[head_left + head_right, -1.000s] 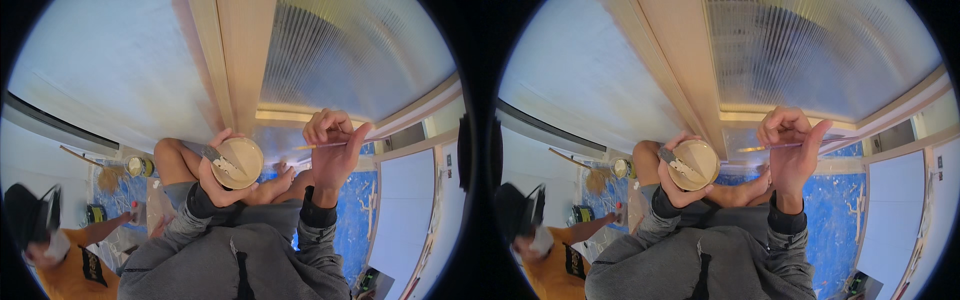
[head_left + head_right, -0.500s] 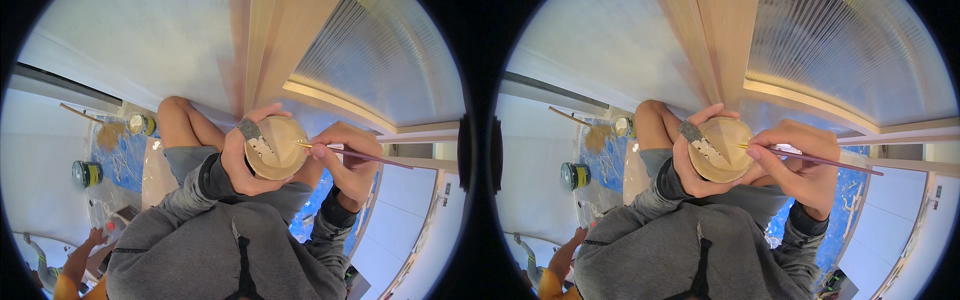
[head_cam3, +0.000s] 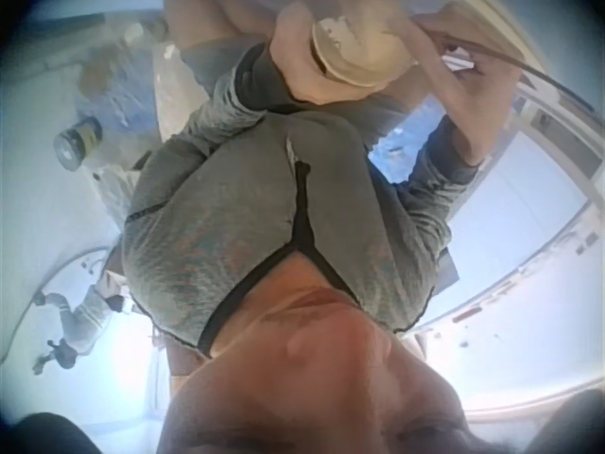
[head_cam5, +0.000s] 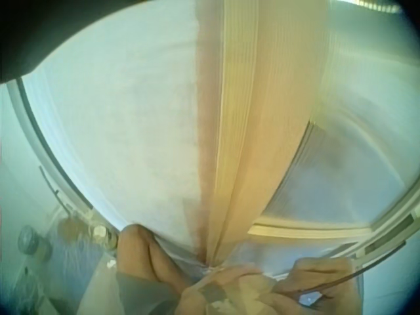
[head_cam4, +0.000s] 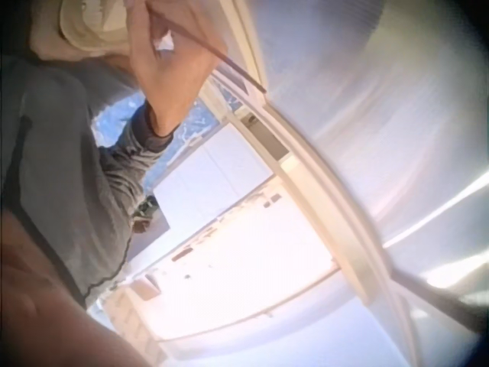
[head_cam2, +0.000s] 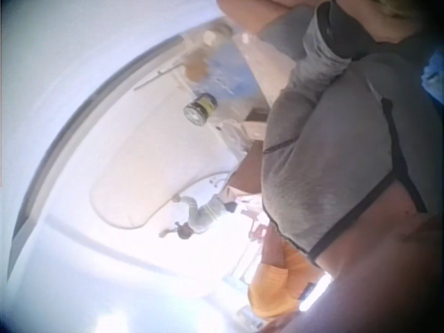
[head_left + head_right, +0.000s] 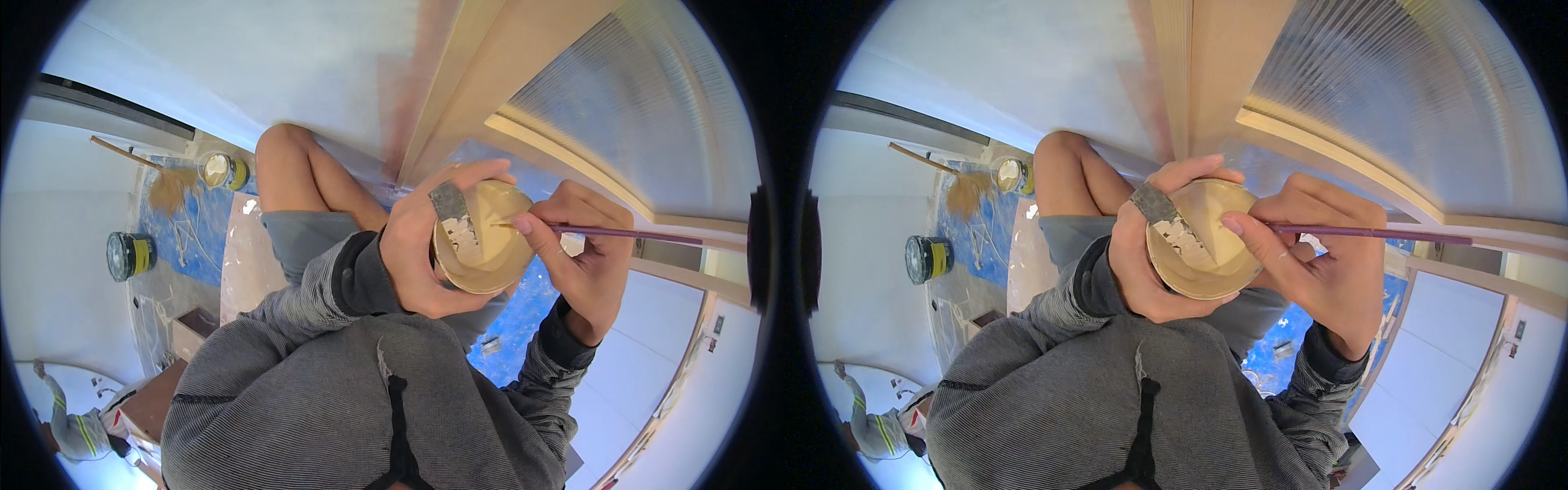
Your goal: The person sits on the floor and uses a small paintbrush to apply beige paint to the wooden frame of a door or window. They repeatedly dip the brush into a small container held in their left hand to reload paint while working on the trim.
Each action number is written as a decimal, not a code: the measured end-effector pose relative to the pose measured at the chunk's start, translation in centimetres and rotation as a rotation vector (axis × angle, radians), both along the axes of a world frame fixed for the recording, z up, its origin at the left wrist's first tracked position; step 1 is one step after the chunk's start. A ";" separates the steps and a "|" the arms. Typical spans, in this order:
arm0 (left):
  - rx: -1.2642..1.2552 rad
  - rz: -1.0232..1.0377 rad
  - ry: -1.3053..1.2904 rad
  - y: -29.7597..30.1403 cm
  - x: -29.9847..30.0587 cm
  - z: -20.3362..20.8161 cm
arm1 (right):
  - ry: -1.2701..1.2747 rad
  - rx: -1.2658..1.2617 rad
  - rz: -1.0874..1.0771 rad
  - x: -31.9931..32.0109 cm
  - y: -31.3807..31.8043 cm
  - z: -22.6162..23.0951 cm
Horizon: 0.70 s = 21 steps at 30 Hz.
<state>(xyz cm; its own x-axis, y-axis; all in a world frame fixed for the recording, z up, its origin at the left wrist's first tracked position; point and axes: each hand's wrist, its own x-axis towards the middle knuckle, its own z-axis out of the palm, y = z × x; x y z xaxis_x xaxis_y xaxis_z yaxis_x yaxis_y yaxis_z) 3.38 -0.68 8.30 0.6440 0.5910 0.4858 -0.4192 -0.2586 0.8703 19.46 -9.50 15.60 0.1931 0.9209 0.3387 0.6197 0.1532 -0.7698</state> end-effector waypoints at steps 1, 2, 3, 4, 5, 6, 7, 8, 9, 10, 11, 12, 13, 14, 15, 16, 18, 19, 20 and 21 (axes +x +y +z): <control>-0.004 0.003 -0.005 0.0 0.0 0.0 | -0.013 -0.005 0.010 0.0 0.1 0.0; -0.008 0.006 -0.009 0.0 0.0 0.0 | -0.027 -0.010 0.021 0.0 0.2 0.0; -0.030 0.001 -0.005 0.0 -0.1 0.0 | -0.040 -0.014 0.030 0.1 0.3 0.0; -0.052 -0.004 -0.001 0.0 -0.2 0.0 | -0.037 -0.014 0.039 0.1 0.3 0.1; -0.060 -0.004 0.000 0.0 -0.2 0.0 | -0.033 -0.014 0.047 0.1 0.4 0.1; -0.068 -0.003 0.000 -0.1 -0.2 0.0 | -0.031 -0.014 0.055 0.1 0.4 0.0; -0.062 0.003 -0.002 -0.1 -0.3 -0.1 | -0.020 -0.021 0.055 0.0 0.4 0.0; -0.058 0.008 -0.006 -0.1 -0.3 -0.1 | -0.010 -0.027 0.055 -0.1 0.4 0.0; -0.054 0.013 -0.010 0.0 -0.2 -0.2 | 0.001 -0.033 0.053 -0.1 0.4 0.0; -0.051 0.016 -0.015 0.0 -0.2 -0.2 | -0.001 -0.043 0.058 -0.1 0.5 0.0; -0.047 0.020 -0.020 0.0 -0.2 -0.1 | -0.003 -0.053 0.062 -0.1 0.5 0.0; -0.050 0.025 -0.018 0.0 -0.2 -0.2 | -0.005 -0.064 0.066 -0.1 0.5 0.0; -0.052 0.030 -0.015 0.0 -0.2 -0.2 | 0.002 -0.072 0.064 -0.1 0.5 0.0; -0.054 0.036 -0.013 0.0 -0.2 -0.2 | 0.009 -0.080 0.061 -0.2 0.6 0.0; -0.059 0.030 -0.006 0.0 -0.3 -0.2 | 0.017 -0.087 0.058 -0.2 0.6 0.0; -0.064 0.024 0.001 0.1 -0.4 -0.2 | 0.019 -0.085 0.066 -0.2 0.6 0.0; -0.061 0.016 0.006 0.2 -0.5 -0.2 | 0.019 -0.080 0.082 -0.1 0.7 0.0; -0.054 0.014 0.003 0.3 -0.5 -0.2 | 0.056 -0.079 0.116 0.3 0.7 -0.1; -0.047 0.011 -0.001 0.4 -0.5 -0.3 | 0.093 -0.078 0.150 0.9 0.6 -0.2; -0.039 0.012 0.006 0.5 -0.4 -0.3 | 0.125 -0.072 0.179 1.5 0.6 -0.2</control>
